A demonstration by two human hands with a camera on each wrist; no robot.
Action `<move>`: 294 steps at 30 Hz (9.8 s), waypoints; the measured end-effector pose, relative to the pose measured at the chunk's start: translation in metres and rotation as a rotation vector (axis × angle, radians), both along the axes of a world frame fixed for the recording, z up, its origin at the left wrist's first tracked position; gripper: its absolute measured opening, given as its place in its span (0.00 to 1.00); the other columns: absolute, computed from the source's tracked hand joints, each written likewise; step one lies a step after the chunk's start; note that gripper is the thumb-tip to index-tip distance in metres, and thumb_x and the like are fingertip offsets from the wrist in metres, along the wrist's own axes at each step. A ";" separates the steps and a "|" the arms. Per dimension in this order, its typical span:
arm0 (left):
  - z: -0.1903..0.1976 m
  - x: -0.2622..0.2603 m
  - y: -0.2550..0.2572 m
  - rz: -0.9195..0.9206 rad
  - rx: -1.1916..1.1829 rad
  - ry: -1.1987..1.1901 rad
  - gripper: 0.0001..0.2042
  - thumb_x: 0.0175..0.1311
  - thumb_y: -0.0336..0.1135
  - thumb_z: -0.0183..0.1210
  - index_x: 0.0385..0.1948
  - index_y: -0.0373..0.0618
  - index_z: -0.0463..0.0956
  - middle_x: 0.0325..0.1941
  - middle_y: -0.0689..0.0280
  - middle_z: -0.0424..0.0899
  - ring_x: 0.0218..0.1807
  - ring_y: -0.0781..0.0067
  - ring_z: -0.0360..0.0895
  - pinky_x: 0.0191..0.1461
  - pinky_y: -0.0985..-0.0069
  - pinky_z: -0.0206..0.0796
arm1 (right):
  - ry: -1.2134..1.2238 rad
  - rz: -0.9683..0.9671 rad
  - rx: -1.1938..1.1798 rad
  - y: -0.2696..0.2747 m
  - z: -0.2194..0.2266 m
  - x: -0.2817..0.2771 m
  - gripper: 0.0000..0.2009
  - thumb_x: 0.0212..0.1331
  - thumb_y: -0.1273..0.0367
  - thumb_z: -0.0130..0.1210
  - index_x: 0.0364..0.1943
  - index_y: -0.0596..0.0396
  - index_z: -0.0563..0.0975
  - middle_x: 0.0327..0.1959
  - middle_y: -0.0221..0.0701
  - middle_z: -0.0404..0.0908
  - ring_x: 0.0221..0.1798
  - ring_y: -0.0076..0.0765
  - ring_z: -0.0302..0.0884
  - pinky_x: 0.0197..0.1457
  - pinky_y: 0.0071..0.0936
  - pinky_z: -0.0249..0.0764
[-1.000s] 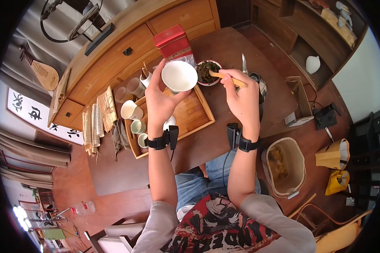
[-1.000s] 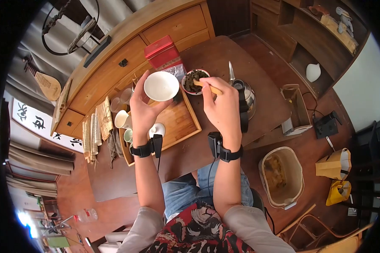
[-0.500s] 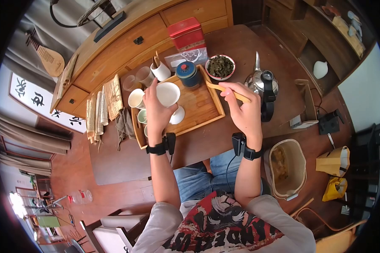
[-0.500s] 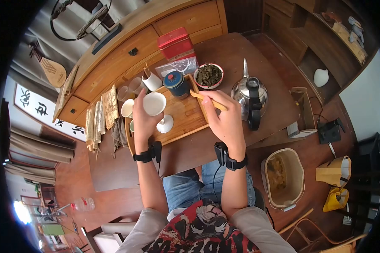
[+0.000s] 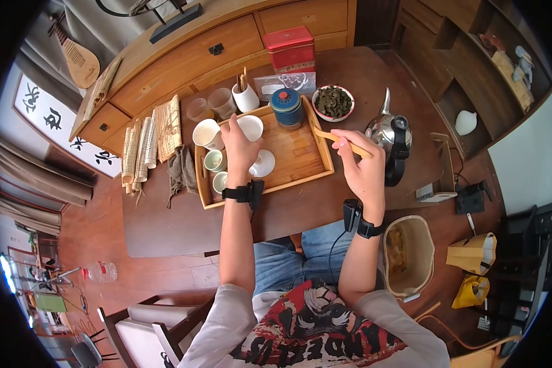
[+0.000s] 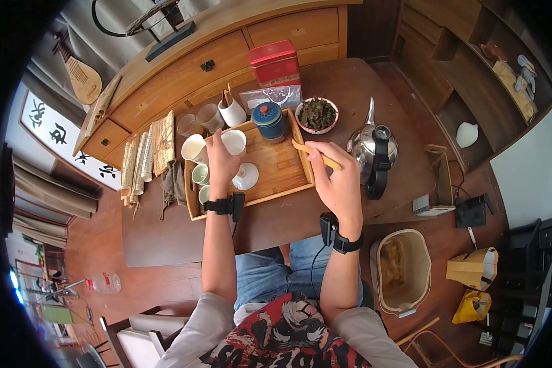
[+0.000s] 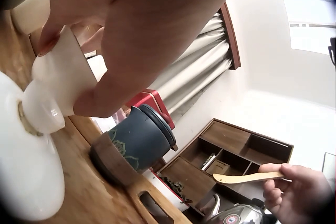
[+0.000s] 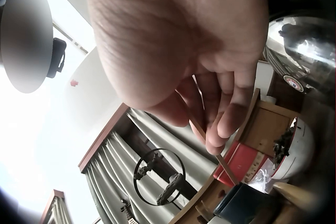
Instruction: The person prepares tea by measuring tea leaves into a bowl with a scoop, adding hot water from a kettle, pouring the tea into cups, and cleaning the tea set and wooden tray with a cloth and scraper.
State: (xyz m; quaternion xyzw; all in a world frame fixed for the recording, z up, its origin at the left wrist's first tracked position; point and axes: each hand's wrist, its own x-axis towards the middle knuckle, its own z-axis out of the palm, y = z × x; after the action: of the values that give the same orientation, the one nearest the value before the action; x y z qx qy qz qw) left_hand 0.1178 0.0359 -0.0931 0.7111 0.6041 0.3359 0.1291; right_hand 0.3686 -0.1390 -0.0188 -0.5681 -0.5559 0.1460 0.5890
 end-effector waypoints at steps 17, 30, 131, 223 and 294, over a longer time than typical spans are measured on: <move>0.017 0.001 -0.091 -0.014 -0.088 0.116 0.45 0.58 0.28 0.76 0.79 0.31 0.62 0.50 0.53 0.93 0.53 0.44 0.90 0.56 0.52 0.82 | -0.004 0.043 -0.014 0.007 -0.009 -0.005 0.09 0.78 0.72 0.61 0.53 0.61 0.88 0.39 0.39 0.91 0.39 0.37 0.90 0.45 0.30 0.80; 0.068 0.000 -0.073 -0.089 0.049 -0.119 0.33 0.58 0.27 0.76 0.69 0.33 0.77 0.43 0.55 0.96 0.45 0.55 0.94 0.53 0.64 0.84 | -0.011 0.028 -0.022 0.004 -0.010 0.000 0.09 0.77 0.73 0.61 0.53 0.62 0.88 0.40 0.40 0.91 0.41 0.38 0.92 0.45 0.31 0.80; 0.089 0.065 -0.032 -0.541 0.426 -0.200 0.59 0.50 0.26 0.84 0.87 0.45 0.54 0.65 0.53 0.88 0.66 0.56 0.88 0.73 0.61 0.79 | 0.281 -0.072 0.159 -0.028 0.011 0.019 0.09 0.77 0.75 0.61 0.52 0.62 0.89 0.37 0.34 0.91 0.37 0.25 0.86 0.44 0.24 0.79; 0.092 0.128 0.029 -0.758 0.448 0.114 0.61 0.49 0.25 0.81 0.88 0.45 0.50 0.70 0.55 0.86 0.69 0.46 0.82 0.68 0.55 0.80 | 0.160 -0.180 0.343 0.083 -0.030 0.000 0.07 0.72 0.80 0.61 0.48 0.59 0.86 0.42 0.41 0.89 0.43 0.50 0.89 0.49 0.38 0.83; 0.081 0.131 0.033 -0.777 0.550 0.322 0.56 0.50 0.18 0.75 0.86 0.40 0.55 0.66 0.53 0.86 0.73 0.43 0.78 0.81 0.52 0.71 | 0.054 -0.398 0.335 0.068 -0.051 -0.016 0.09 0.70 0.79 0.64 0.50 0.57 0.87 0.42 0.40 0.87 0.46 0.53 0.84 0.50 0.45 0.81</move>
State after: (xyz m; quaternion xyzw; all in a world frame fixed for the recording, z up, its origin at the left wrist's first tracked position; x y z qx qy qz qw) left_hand 0.2485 0.0688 -0.0125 0.9340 0.1961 0.2957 -0.0426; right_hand 0.3528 -0.0712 -0.0694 -0.5568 -0.4336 -0.0514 0.7066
